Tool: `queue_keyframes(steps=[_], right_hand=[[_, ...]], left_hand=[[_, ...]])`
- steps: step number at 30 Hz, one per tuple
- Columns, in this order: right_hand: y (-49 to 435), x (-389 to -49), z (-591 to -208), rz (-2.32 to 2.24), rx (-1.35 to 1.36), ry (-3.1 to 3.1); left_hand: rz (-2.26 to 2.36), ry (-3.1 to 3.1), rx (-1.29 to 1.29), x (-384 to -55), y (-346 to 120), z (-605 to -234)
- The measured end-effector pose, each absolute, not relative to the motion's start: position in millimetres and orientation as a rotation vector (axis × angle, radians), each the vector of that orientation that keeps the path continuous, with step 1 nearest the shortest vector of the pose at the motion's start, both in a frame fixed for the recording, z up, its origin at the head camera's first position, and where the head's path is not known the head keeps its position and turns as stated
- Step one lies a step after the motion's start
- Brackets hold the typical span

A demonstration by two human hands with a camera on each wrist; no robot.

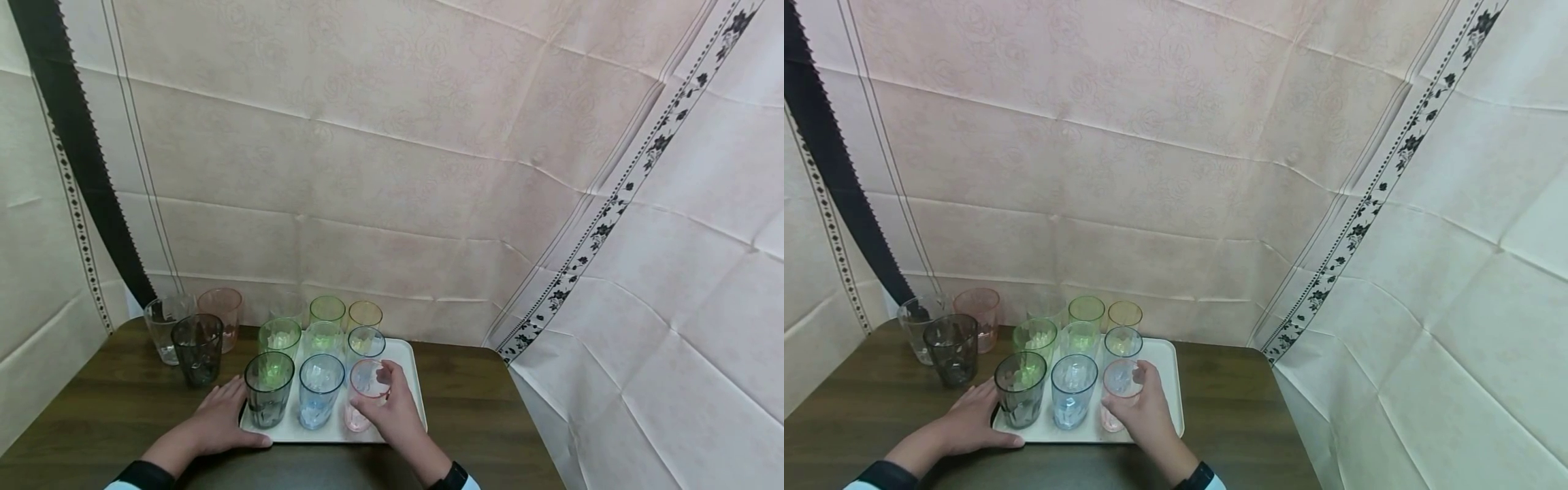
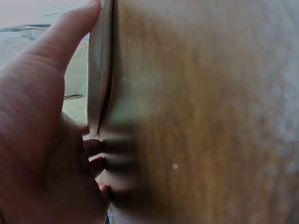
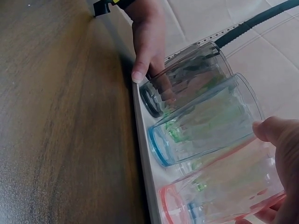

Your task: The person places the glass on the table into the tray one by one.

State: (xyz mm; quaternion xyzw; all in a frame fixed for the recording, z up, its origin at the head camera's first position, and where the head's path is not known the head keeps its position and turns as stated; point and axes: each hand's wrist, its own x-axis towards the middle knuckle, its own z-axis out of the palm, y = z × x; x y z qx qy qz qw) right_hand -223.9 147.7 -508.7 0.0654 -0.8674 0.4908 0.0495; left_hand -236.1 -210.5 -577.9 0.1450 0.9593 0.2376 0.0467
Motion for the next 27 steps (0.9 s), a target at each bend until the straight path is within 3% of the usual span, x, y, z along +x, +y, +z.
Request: queue_keyframes(steps=[18,27], right_hand=[[176.4,-208.8,-518.1,1.278,0.25,-2.651],[220.6,-201.4,-533.4,0.998,0.248,-2.731]], left_hand=[[1.002,2.785,0.505,-232.1,-224.9,-569.3],[1.016,2.871,0.253,-229.4,-269.3,-546.3]])
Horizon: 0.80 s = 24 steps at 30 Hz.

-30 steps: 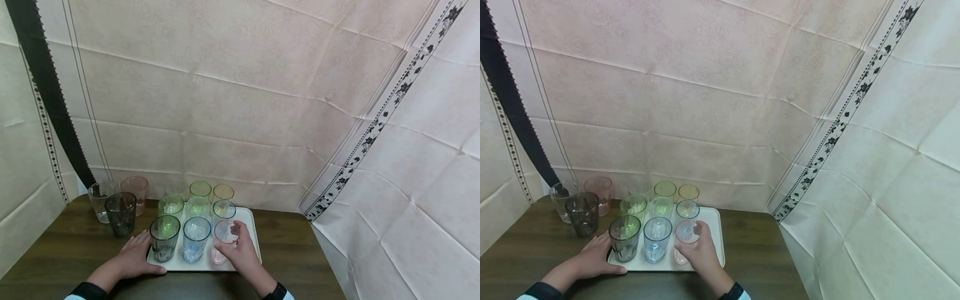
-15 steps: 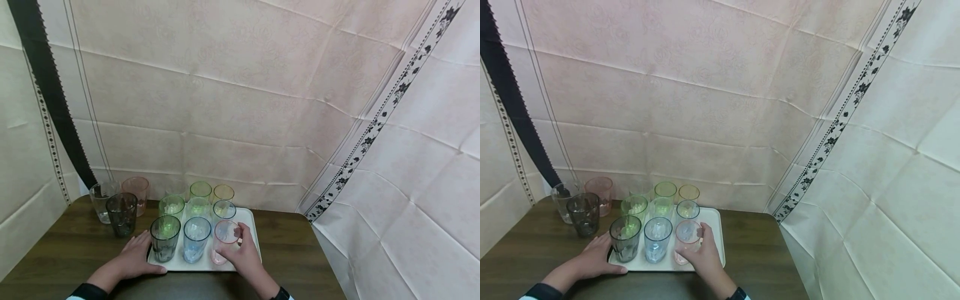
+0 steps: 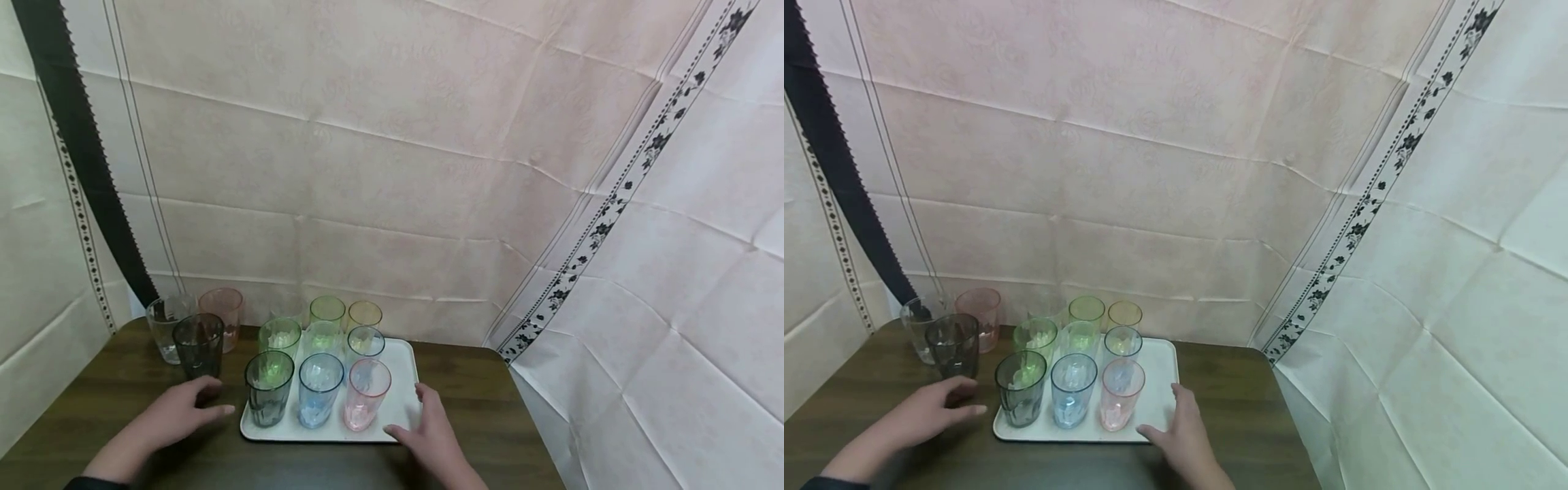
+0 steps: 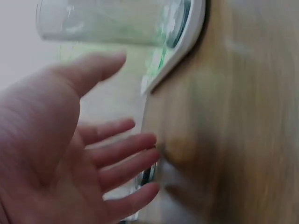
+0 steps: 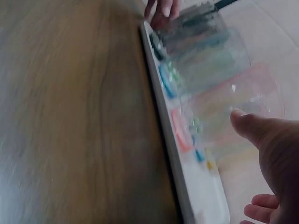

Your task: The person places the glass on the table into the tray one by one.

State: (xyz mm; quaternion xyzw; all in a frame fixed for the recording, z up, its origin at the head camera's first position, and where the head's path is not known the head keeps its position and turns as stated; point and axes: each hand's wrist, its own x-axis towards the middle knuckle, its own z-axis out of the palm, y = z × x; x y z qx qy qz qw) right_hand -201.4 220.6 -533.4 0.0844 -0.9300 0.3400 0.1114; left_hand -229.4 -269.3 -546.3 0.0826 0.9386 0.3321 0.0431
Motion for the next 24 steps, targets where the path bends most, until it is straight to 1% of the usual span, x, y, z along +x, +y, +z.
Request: queue_keyframes(steps=[5,10,14,19,24], right_hand=[[243.3,-198.2,-544.3,0.818,0.238,-2.78],[258.3,-196.9,-552.4,0.715,0.197,-2.867],[266.5,-195.8,-555.6,0.707,0.18,-2.888],[275.2,-193.4,-560.6,0.642,0.211,-2.887],[281.1,-191.1,-562.1,0.585,0.234,-2.886]], left_hand=[[0.957,2.997,-0.072,-230.6,-298.9,-548.2],[1.08,3.072,-0.337,-236.0,-314.1,-557.5],[1.275,3.102,-0.448,-242.9,-310.3,-562.0],[1.444,3.08,-0.51,-250.6,-299.1,-564.0],[1.513,3.031,-0.538,-259.5,-287.9,-565.4]])
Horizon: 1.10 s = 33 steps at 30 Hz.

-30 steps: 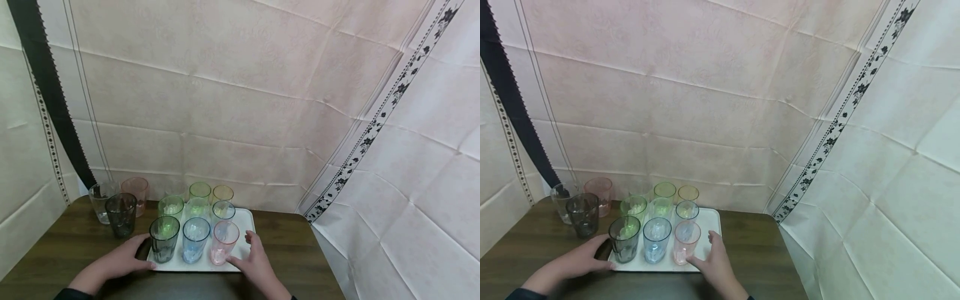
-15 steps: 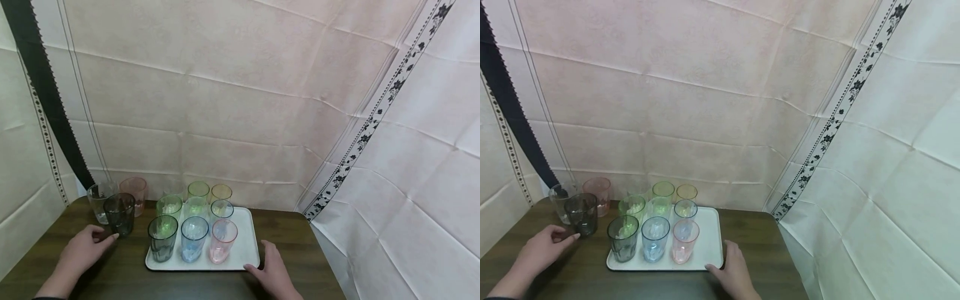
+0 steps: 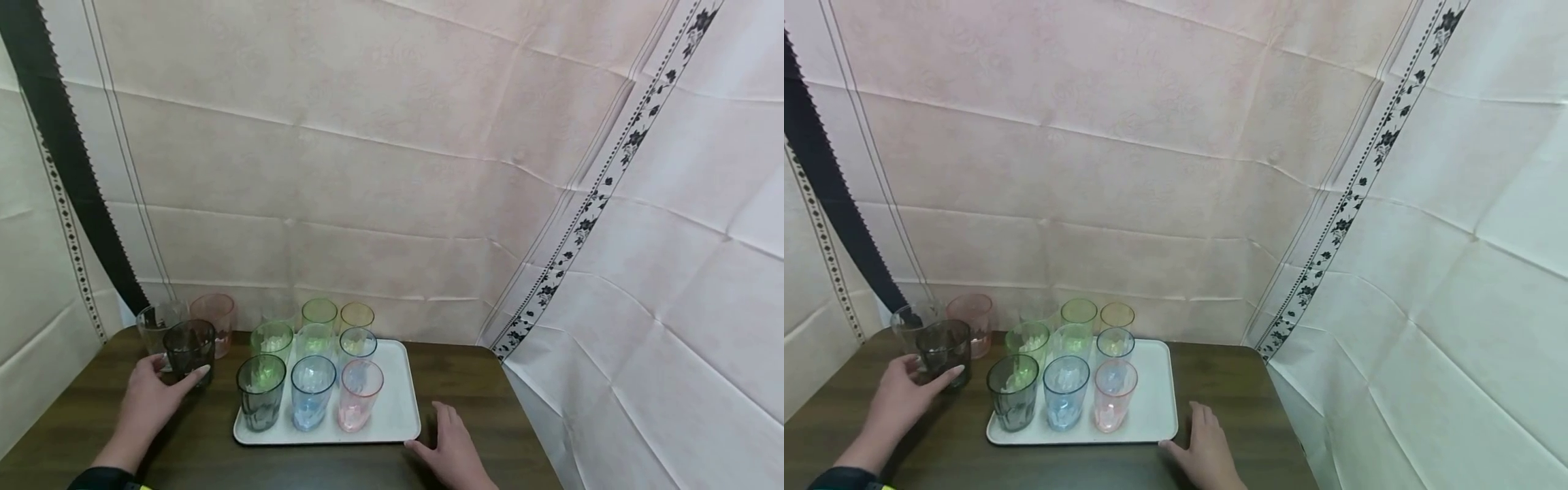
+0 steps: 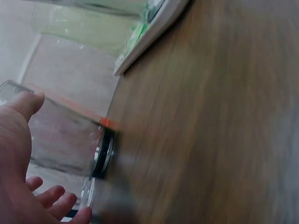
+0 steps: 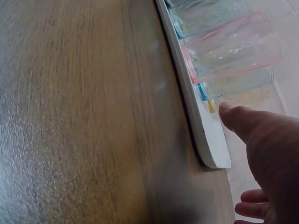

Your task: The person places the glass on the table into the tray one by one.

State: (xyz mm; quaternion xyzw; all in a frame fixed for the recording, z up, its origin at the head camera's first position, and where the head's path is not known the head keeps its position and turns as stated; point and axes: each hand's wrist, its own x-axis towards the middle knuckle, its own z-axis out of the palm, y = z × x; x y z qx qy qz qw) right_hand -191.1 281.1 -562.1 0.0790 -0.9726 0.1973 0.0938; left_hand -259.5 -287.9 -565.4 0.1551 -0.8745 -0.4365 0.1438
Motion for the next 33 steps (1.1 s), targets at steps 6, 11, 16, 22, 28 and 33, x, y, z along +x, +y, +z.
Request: queue_keyframes(steps=[6,11,16,22,28,33], right_hand=[[282.0,-188.0,-562.2,0.641,0.204,-2.94],[281.5,-185.8,-560.7,0.68,0.18,-2.966],[284.7,-185.0,-559.5,0.69,0.171,-2.96],[285.8,-184.9,-558.4,0.702,0.158,-2.942],[284.0,-182.5,-550.8,0.776,0.141,-2.934],[281.7,-180.0,-541.7,0.873,0.089,-2.898]], left_hand=[[-1.303,-2.442,0.457,-265.6,-277.2,-569.4],[-1.273,-2.392,0.476,-267.5,-273.0,-571.7],[-1.267,-2.393,0.481,-268.5,-272.3,-572.0],[-1.239,-2.41,0.423,-260.1,-275.7,-570.5],[-1.179,-2.477,0.333,-242.5,-280.1,-553.7],[-1.163,-2.51,0.212,-221.9,-280.3,-527.9]])
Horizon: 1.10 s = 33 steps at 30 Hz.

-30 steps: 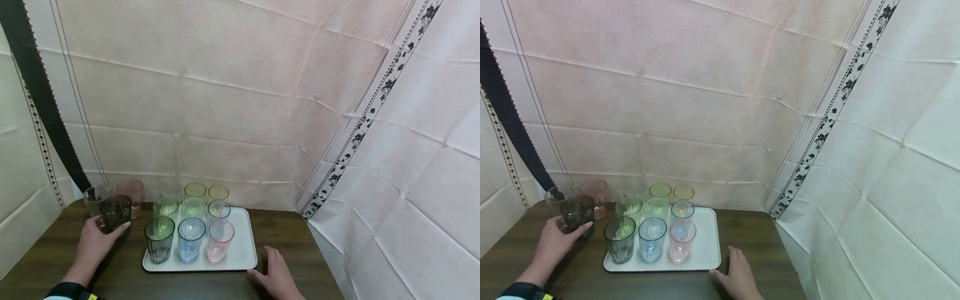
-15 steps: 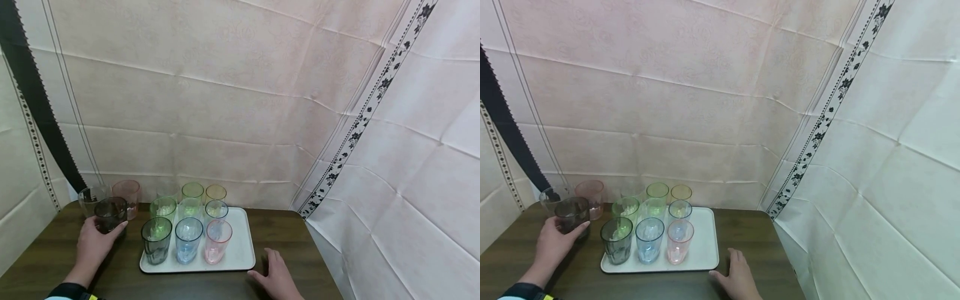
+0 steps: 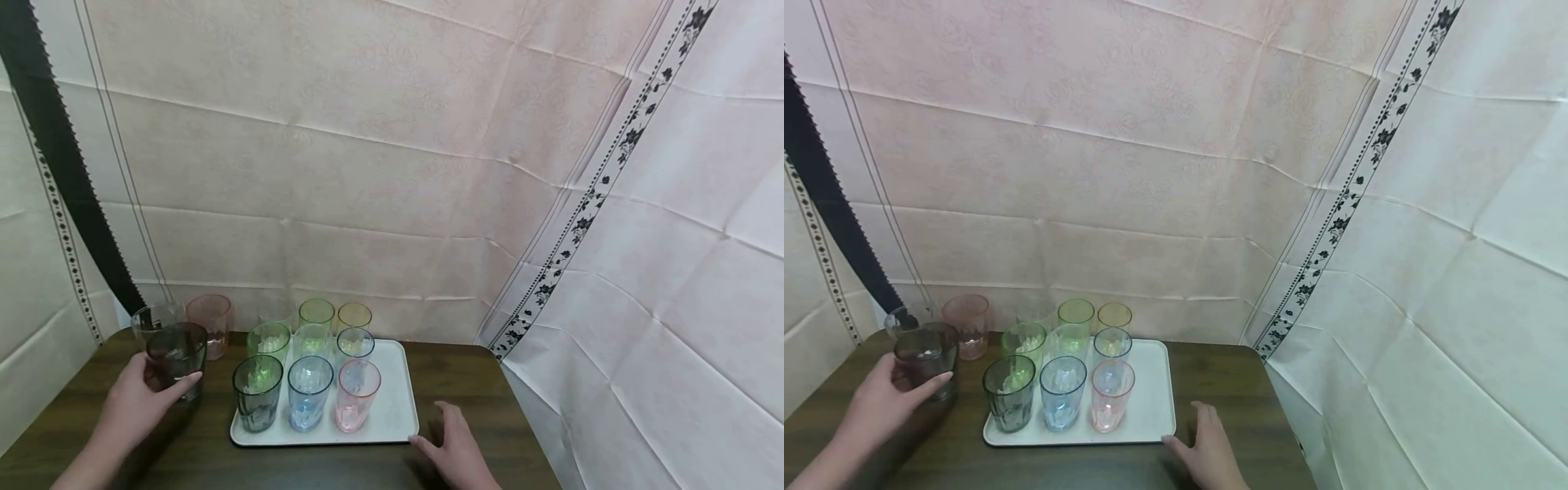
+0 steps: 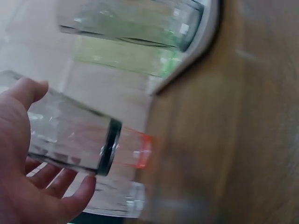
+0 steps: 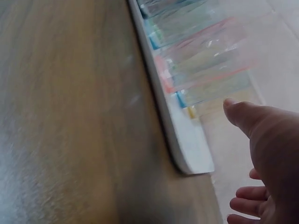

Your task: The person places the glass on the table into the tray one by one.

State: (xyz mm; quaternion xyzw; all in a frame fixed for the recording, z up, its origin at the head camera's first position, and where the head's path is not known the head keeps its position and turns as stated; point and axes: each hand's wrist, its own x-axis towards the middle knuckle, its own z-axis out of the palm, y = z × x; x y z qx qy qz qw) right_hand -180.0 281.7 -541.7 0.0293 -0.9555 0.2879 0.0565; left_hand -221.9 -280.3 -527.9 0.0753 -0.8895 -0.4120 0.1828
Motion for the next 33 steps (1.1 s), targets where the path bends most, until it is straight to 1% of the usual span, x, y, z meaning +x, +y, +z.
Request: queue_keyframes(steps=[6,10,14,19,23,27,33], right_hand=[[278.2,-175.1,-522.3,0.965,0.096,-2.806],[271.6,-169.9,-505.5,1.042,0.162,-2.739],[259.2,-163.2,-489.0,1.127,0.272,-2.66],[238.6,-154.1,-471.0,1.203,0.437,-2.622],[222.0,-149.6,-463.8,1.268,0.647,-2.575],[202.8,-146.1,-462.5,1.389,0.867,-2.485],[174.4,-140.3,-463.8,1.622,1.09,-2.346]], left_hand=[[-1.165,-2.61,0.093,-197.6,-276.8,-489.9],[-1.205,-2.652,-0.062,-181.9,-264.5,-469.4],[-1.355,-2.575,-0.27,-166.7,-241.3,-457.4],[-1.535,-2.41,-0.59,-154.9,-206.3,-449.7],[-1.637,-2.4,-0.78,-151.8,-179.0,-448.3],[-1.751,-2.403,-0.929,-152.1,-154.0,-451.7],[-1.833,-2.406,-1.06,-149.0,-120.5,-455.2]])
